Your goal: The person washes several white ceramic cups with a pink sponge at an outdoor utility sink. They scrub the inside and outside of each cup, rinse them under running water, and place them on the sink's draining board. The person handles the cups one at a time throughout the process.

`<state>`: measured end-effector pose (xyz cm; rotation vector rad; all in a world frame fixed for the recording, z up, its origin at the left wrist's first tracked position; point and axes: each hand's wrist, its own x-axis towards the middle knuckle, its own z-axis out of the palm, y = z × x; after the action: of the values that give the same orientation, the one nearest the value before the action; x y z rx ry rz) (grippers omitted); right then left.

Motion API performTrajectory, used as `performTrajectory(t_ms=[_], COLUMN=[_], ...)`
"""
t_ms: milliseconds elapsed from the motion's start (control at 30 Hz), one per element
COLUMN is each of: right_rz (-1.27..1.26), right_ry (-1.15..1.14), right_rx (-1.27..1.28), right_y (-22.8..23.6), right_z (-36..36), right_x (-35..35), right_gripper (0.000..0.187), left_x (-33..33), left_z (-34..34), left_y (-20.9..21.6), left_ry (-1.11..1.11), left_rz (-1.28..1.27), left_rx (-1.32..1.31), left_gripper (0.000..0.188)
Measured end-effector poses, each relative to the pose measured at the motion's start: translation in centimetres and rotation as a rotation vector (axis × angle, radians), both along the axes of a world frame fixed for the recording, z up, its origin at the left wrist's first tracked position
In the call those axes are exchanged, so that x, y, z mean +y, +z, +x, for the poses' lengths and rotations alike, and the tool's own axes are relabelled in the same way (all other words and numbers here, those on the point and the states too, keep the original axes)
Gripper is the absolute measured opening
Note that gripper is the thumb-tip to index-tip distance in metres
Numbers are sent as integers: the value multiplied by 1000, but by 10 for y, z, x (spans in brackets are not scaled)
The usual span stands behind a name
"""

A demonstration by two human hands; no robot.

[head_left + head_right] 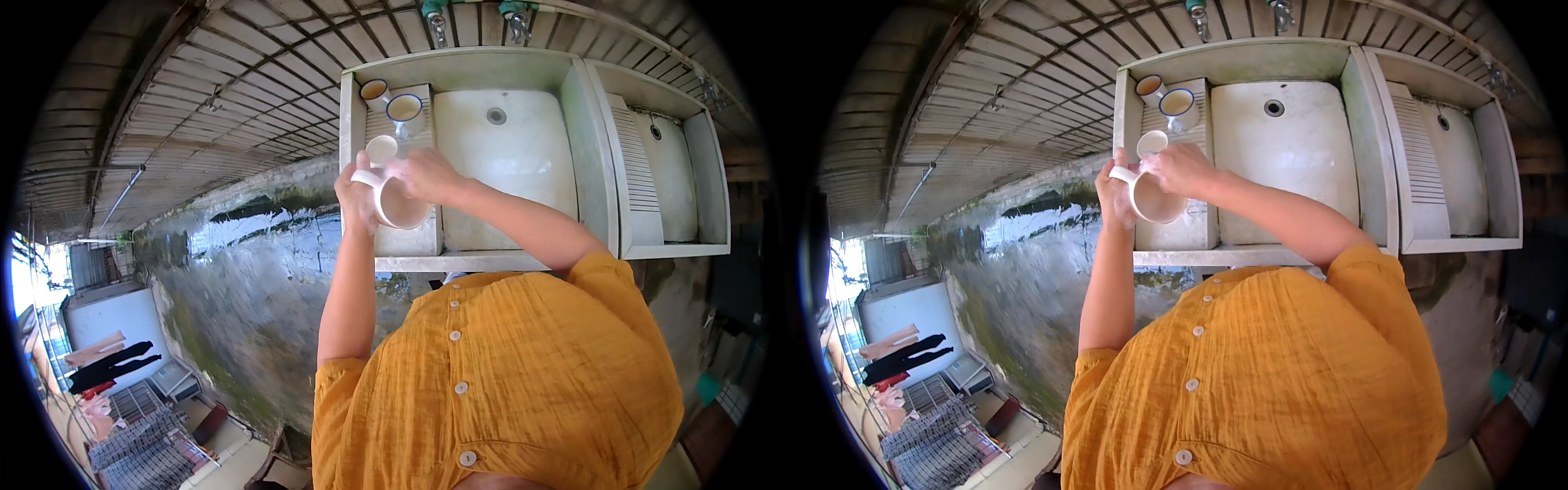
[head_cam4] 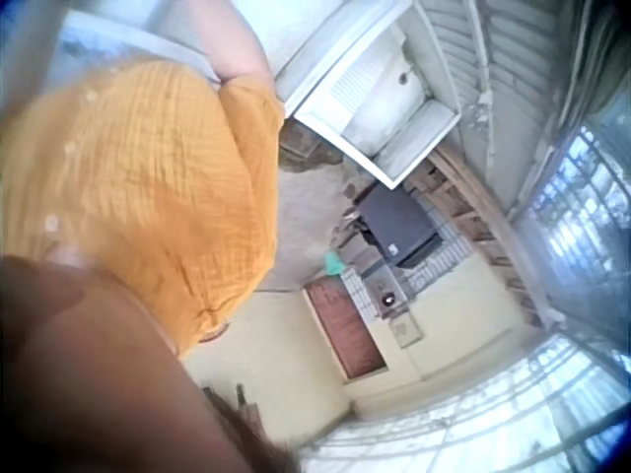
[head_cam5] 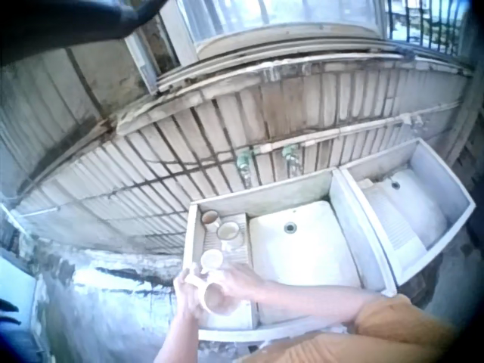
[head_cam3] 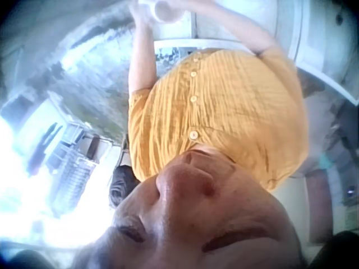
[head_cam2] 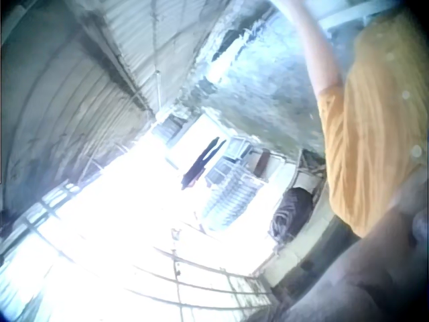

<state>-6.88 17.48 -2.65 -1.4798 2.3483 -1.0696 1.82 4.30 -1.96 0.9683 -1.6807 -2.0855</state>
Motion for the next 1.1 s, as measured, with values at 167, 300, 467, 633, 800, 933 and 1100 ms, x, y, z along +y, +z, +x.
performTrajectory(t_ms=[167, 300, 467, 633, 800, 933, 1100], right_rz=[-136, -334, -380, 55, -17, -122, -592], right_ry=[-13, 4, 149, -206, -131, -43, 142], right_rx=[-236, -658, 508, -42, -189, 87, 255], right_y=[-24, -11, 31, 25, 10, 11, 2], right_z=[15, -15, 16, 11, -13, 6, 6], right_x=[0, 7, -26, -52, -77, -68, -43], right_gripper=[17, 21, 21, 21, 26, 22, 37], left_x=[-24, -15, 5, 0, -2, -12, -35], left_z=[23, 11, 10, -4, -10, 0, 1], left_y=[-36, 4, -29, -26, 7, 6, -21], left_ry=[-113, -307, -184, -55, -47, -6, 152], left_rz=[382, 218, -489, -1103, -1384, -1229, -758], left_rx=[7, -237, 125, -267, -476, -225, 34], left_gripper=[31, 33, 30, 22, 22, 22, 16])
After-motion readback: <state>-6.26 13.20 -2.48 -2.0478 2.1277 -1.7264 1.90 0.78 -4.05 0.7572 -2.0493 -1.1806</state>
